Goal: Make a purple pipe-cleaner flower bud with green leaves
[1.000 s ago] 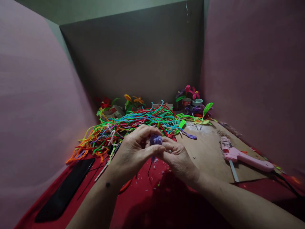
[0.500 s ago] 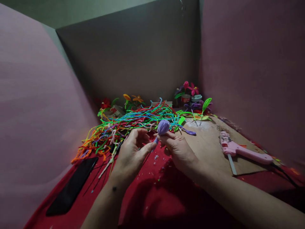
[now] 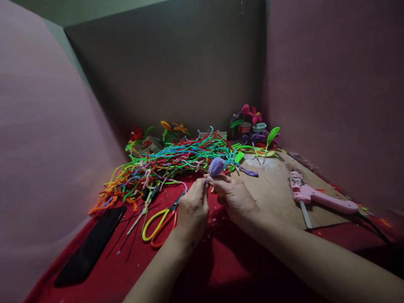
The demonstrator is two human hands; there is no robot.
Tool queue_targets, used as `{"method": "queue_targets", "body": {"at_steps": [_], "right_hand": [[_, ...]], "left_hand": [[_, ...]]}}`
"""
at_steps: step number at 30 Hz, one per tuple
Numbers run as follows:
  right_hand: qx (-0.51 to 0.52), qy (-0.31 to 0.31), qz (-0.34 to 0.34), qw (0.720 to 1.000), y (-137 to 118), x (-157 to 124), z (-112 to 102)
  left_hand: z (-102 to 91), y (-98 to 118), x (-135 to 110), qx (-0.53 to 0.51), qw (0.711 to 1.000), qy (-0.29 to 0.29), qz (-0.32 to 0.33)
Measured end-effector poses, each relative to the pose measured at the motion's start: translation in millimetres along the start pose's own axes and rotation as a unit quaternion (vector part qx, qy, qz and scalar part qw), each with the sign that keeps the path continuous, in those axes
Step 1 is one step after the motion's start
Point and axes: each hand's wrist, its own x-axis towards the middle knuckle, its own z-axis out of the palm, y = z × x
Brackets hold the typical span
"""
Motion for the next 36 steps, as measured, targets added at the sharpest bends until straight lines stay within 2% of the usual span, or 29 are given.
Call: {"method": "queue_targets", "body": {"at_steps": [5, 8, 10, 14, 17, 22, 23, 24, 25, 26, 27, 28, 30, 31, 32, 33, 34, 36], "right_hand": [[-0.033, -0.061, -0.049, 0.996, -9.6, -2.0, 0.9], [-0.067, -0.071, -0.074, 0.992, -13.8, -1.2, 0.4], [-0.081, -0.077, -0.075, 0.991, -16.4, -0.3, -0.1], [-0.124, -0.103, -0.064, 0.985, -20.7, 2.7, -3.0], [-0.118, -0.126, -0.041, 0.984, -18.8, 8.0, -7.6], [-0.031, -0.193, 0.013, 0.981, -7.4, 17.8, -14.0], [-0.018, -0.197, 0.014, 0.98, -5.5, 18.5, -14.4], [-0.01, -0.19, 0.008, 0.982, -4.1, 18.7, -14.5], [-0.002, -0.173, -0.002, 0.985, -3.0, 18.5, -14.2], [0.004, -0.151, -0.012, 0.988, -2.1, 18.0, -13.8], [0.01, -0.129, -0.019, 0.991, -1.3, 17.5, -13.1], [0.016, -0.108, -0.023, 0.994, -0.4, 17.1, -12.5], [0.03, -0.082, -0.023, 0.996, 1.9, 16.7, -11.3], [0.031, -0.073, -0.023, 0.997, 3.3, 16.7, -10.9], [0.028, -0.063, -0.023, 0.997, 4.8, 16.8, -10.5], [0.021, -0.054, -0.023, 0.998, 6.1, 16.7, -10.2], [0.01, -0.046, -0.021, 0.999, 7.3, 16.4, -9.8], [-0.015, -0.041, -0.018, 0.999, 8.5, 14.8, -8.8]], "left_hand": [[-13.8, 4.4, 7.4, -0.156, 0.982, -0.042, -0.097], [-20.0, 6.7, 12.7, -0.247, 0.956, -0.059, -0.146], [-22.2, 7.2, 15.2, -0.317, 0.928, -0.071, -0.18], [-25.1, 7.9, 18.2, -0.436, 0.861, -0.101, -0.242], [-27.4, 6.5, 19.9, -0.516, 0.803, -0.125, -0.269], [-28.3, -5.9, 24.9, -0.649, 0.661, -0.244, -0.288], [-27.8, -8.3, 26.4, -0.657, 0.642, -0.266, -0.293], [-27.2, -10.0, 27.8, -0.656, 0.636, -0.28, -0.295], [-26.4, -10.9, 29.1, -0.644, 0.648, -0.285, -0.291], [-25.3, -11.0, 30.1, -0.615, 0.681, -0.284, -0.279], [-23.9, -10.6, 30.5, -0.566, 0.734, -0.274, -0.257], [-22.0, -10.1, 30.2, -0.496, 0.8, -0.254, -0.222], [-16.9, -9.7, 27.2, -0.303, 0.926, -0.184, -0.127], [-13.9, -10.4, 24.7, -0.202, 0.966, -0.143, -0.076], [-10.9, -11.7, 21.9, -0.116, 0.987, -0.105, -0.032], [-8.2, -13.3, 19.0, -0.056, 0.995, -0.079, 0.0], [-6.1, -15.0, 16.3, -0.024, 0.997, -0.068, 0.019], [-4.6, -17.3, 12.7, -0.032, 0.997, -0.062, 0.015]]}}
